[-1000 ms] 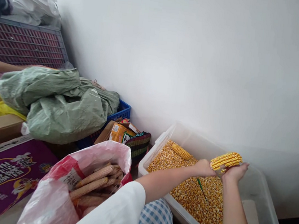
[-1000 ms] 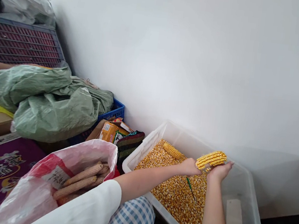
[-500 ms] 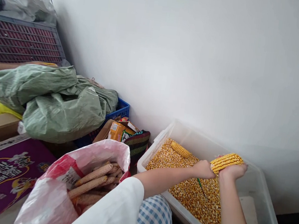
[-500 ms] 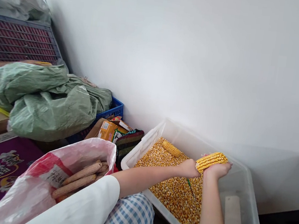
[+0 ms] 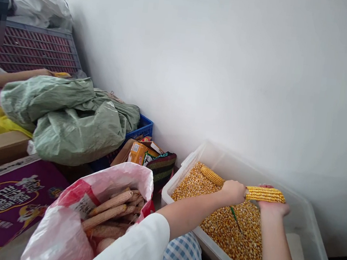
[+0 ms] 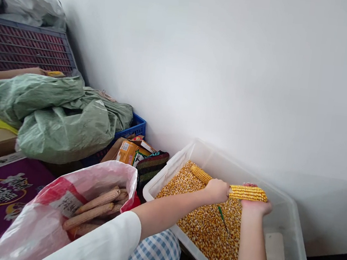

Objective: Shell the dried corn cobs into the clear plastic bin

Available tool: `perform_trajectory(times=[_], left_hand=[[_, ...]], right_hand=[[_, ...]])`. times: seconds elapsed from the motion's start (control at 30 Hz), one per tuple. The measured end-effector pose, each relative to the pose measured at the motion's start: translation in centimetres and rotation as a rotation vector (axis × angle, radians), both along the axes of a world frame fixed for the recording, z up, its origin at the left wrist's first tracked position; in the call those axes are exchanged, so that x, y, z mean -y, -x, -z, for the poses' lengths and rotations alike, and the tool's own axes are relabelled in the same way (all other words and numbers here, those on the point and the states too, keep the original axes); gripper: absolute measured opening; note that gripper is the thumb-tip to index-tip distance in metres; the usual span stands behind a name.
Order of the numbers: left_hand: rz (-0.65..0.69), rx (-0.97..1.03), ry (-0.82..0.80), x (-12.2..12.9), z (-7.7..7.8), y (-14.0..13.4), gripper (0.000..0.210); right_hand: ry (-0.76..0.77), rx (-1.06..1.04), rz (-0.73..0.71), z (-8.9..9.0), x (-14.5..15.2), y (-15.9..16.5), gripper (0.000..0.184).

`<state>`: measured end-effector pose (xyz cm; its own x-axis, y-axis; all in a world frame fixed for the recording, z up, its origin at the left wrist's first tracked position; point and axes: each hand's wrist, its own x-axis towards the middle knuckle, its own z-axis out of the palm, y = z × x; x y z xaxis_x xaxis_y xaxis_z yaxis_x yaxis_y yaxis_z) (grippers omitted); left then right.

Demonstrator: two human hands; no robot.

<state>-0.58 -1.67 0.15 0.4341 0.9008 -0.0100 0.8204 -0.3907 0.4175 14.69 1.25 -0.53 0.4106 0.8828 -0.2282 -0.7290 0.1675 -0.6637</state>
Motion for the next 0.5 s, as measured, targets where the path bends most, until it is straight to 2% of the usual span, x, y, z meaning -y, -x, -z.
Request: perform_trajectory(times=[0.1,0.23,0.33,0.5], left_hand=[[0.017,0.026,0.058,0.2,0.5,-0.5,0.032],[0.004,0.038,0.097,0.2,0.9,-0.6,0.033],[-0.017,0.006,0.067,-0.2,0.7,-0.1,0.032],[-0.012,-0.085,-0.038,-0.9,0.1,0.7,0.027]], right_hand=[[0.021,-0.014,0.090,0.2,-0.2,-0.1,0.041],[0.133,0.028,0.048,0.4,-0.6,-0.1,0.041],[0.188,0.060,-0.022,0.5,-0.7,-0.1,0.040],[0.171,-0.097,-0.050,0.6,-0.7,-0.4,0.043]])
